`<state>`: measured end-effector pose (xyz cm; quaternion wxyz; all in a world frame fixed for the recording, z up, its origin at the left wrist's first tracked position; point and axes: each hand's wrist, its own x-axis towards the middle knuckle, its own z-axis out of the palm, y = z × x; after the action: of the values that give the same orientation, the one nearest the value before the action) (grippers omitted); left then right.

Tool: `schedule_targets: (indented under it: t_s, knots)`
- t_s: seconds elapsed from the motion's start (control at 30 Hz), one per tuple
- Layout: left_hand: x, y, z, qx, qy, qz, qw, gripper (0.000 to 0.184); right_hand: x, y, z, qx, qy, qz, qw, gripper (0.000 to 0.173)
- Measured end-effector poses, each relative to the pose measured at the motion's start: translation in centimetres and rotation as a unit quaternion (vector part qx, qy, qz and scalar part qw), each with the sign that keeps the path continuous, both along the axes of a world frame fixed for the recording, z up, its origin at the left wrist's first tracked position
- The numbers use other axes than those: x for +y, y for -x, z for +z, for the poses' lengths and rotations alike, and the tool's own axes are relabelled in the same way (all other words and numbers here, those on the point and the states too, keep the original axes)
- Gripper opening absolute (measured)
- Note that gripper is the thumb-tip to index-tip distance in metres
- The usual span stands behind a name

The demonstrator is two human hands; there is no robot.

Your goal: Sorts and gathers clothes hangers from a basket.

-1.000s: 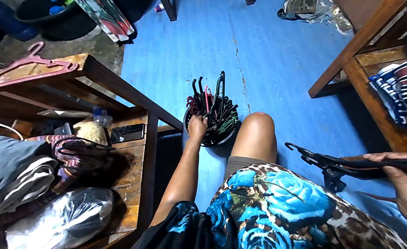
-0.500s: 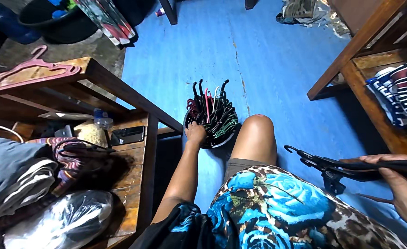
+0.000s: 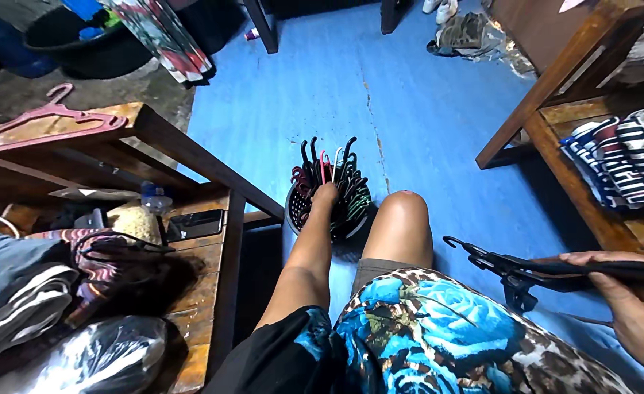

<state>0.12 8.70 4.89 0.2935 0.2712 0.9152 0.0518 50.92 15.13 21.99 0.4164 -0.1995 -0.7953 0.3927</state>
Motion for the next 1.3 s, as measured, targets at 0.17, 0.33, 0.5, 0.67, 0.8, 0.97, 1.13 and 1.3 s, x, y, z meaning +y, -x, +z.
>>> schedule_targets:
  t_s: [0.17, 0.33, 0.5, 0.67, 0.8, 0.97, 1.13, 1.3]
  knots:
    - [-2.6, -0.2, 0.8, 0.033, -0.073, 0.041, 0.996, 0.031, 0.0, -0.3, 0.0, -0.007, 0.006, -0.009, 1.000, 0.020]
    - [-3.9, 0.5, 3.2, 0.096, -0.155, 0.061, 0.981, 0.030, 0.2, -0.1, -0.6, -0.004, 0.020, -0.012, 1.000, 0.020]
    - [-5.2, -0.4, 9.3, 0.150, -0.118, -0.022, 0.981, 0.028, 0.2, -0.1, -0.6, -0.024, 0.030, -0.023, 0.999, 0.018]
    - [-6.4, -3.4, 18.4, 0.228, -0.166, -0.043, 0.958, 0.023, 0.1, 0.0, -0.1, -0.045, 0.047, -0.041, 0.997, 0.018]
    - [-7.2, -7.0, 23.9, 0.272, -0.308, -0.096, 0.907, 0.026, 0.1, -0.3, 0.5, -0.048, 0.065, -0.073, 0.994, 0.018]
    - [-1.8, -14.6, 23.2, 0.218, -0.511, -0.280, 0.783, 0.020, 0.5, -0.4, 0.6, -0.030, 0.065, -0.079, 0.994, 0.014]
    - [2.2, -23.4, 17.8, 0.044, -0.490, -0.468, 0.734, 0.015, -0.5, 0.0, 0.7, 0.033, 0.079, -0.050, 0.995, 0.029]
    - [2.6, -26.5, 14.8, -0.054, -0.389, -0.582, 0.712, 0.020, -0.9, 0.0, 0.6, 0.049, 0.047, 0.042, 0.997, 0.022]
